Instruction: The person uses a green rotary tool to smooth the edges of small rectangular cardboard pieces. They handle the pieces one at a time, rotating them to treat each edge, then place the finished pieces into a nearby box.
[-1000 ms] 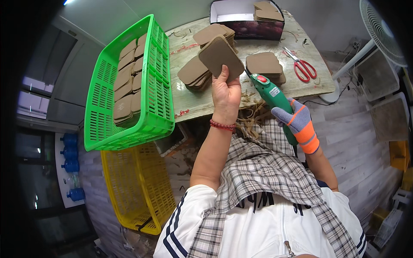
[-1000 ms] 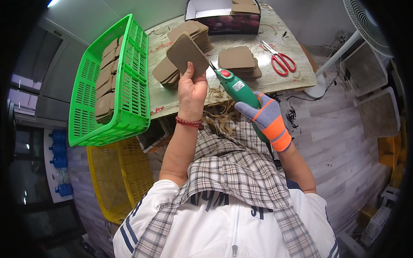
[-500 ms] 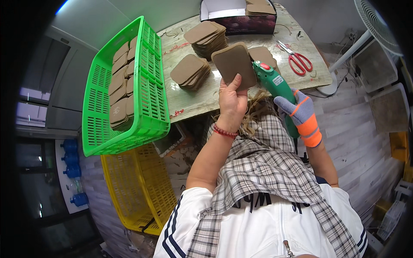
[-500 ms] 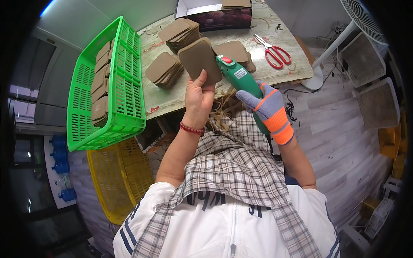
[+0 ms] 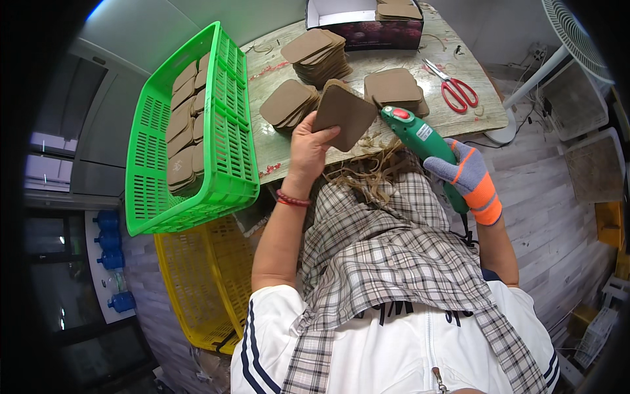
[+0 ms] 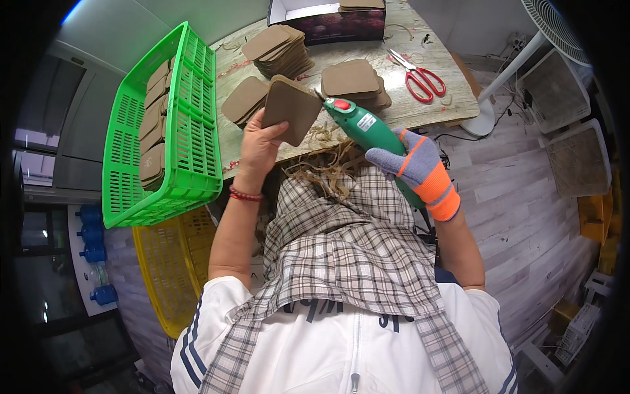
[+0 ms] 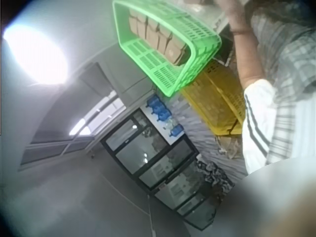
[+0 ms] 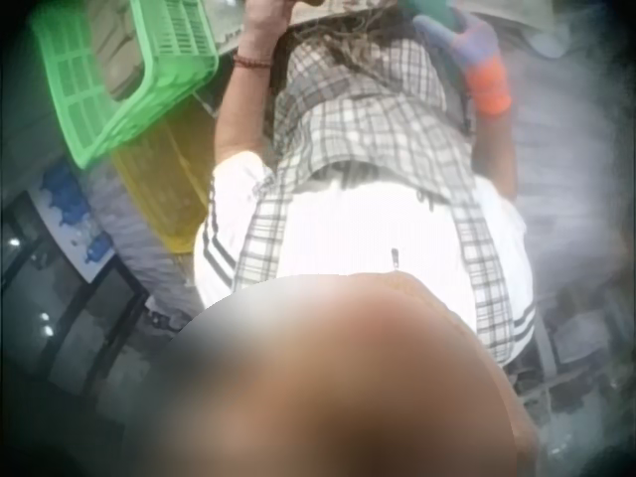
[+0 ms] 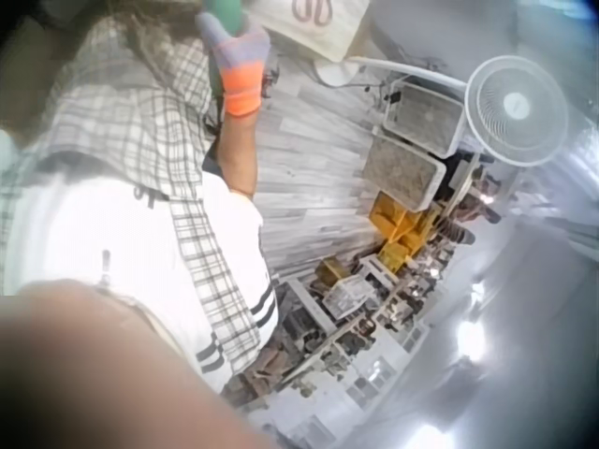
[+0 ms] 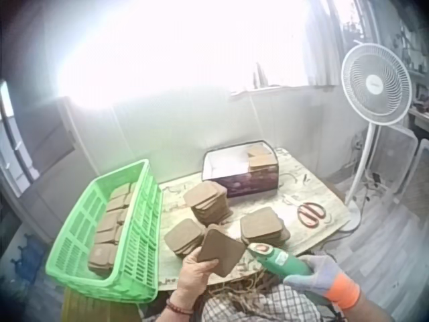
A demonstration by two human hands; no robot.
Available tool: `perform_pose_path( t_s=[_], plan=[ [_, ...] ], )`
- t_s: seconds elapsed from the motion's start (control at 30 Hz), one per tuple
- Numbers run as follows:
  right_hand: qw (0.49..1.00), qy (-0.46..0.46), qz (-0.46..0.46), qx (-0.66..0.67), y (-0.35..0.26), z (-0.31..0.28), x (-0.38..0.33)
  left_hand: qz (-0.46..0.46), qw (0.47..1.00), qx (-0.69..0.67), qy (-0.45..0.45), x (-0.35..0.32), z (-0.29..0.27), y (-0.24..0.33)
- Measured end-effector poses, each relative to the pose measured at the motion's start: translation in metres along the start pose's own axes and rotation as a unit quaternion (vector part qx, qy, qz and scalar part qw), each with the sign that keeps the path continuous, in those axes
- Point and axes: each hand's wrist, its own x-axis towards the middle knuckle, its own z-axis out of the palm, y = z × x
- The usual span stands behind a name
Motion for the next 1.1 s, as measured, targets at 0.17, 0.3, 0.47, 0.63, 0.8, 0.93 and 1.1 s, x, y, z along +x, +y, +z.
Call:
perform_pose_path(
  t_s=[0.17,0.3,0.47,0.63,0.8,0.93,1.1],
  plan=[
    [1.0,-0.02,0.006,0.017,0.004,0.009,0.001,-0.064,0.994,0.079,-0.029,-0.002,-0.014,0.027],
    [1.0,-0.021,0.006,0.006,0.005,0.016,0.002,-0.122,0.988,0.085,-0.045,-0.01,-0.015,0.029],
    [0.998,-0.034,0.002,0.047,-0.006,0.023,0.005,-0.169,0.979,0.101,-0.045,-0.019,-0.015,0.024],
    [0.996,-0.066,0.026,0.049,-0.008,0.021,0.007,-0.118,0.968,0.216,-0.057,-0.017,-0.02,0.046],
    [0.995,-0.088,0.037,0.027,-0.001,0.023,0.01,-0.023,0.963,0.269,-0.003,-0.014,-0.031,0.064],
    [0.992,-0.11,0.03,0.047,-0.005,0.029,0.007,0.008,0.972,0.231,0.032,-0.014,-0.036,0.067],
    [0.99,-0.13,0.031,0.035,-0.002,0.031,0.007,-0.022,0.974,0.227,0.007,-0.011,-0.04,0.068]
  ],
)
